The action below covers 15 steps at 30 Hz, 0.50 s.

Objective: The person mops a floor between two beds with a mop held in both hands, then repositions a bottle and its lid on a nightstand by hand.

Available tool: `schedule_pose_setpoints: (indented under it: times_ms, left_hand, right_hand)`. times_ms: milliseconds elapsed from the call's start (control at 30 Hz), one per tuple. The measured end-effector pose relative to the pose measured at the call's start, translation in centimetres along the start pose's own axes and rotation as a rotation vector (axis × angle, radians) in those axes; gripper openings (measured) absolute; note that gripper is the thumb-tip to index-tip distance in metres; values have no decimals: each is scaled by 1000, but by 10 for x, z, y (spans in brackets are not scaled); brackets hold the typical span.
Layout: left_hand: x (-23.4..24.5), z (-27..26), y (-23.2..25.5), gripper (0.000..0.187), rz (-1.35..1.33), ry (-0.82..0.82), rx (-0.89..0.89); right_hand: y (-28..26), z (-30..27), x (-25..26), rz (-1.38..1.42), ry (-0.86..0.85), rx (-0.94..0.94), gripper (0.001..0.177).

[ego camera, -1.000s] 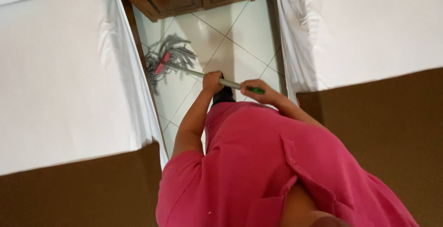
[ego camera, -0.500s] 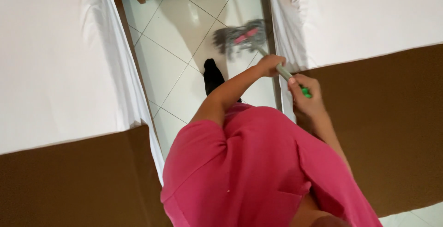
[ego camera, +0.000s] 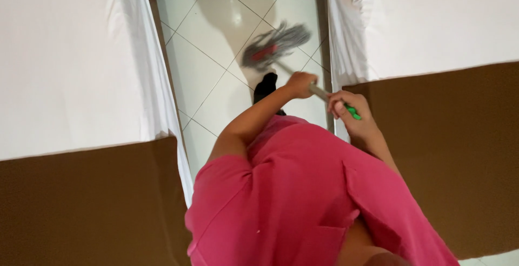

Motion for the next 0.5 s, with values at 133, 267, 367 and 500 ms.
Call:
schedule_pose_setpoints:
  times_ms: [133,267,367,500]
  left_hand:
    - [34,-68,-45,12,55,48,159]
    - [63,-116,-95,13,91,263,187]
    - [71,-126,-118,16,110,323,226]
    - [57,-106,-133,19,218,141,324]
  right_hand:
    - [41,29,-27,39,-103,97,30]
    - [74,61,-75,85,-231,-55,22]
    - [95,67,-88,55,-270,-69,19]
    - [118,61,-73,-25,-184,20,17]
Point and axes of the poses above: each hand's wrist, its own z-axis towards the middle knuckle, its own x-axis out of the back of the hand, y = z × x, the point moved 5 cm from there along z, towards the middle knuckle, and after that the axes turned 1 degree about z, right-handed, at the moved point
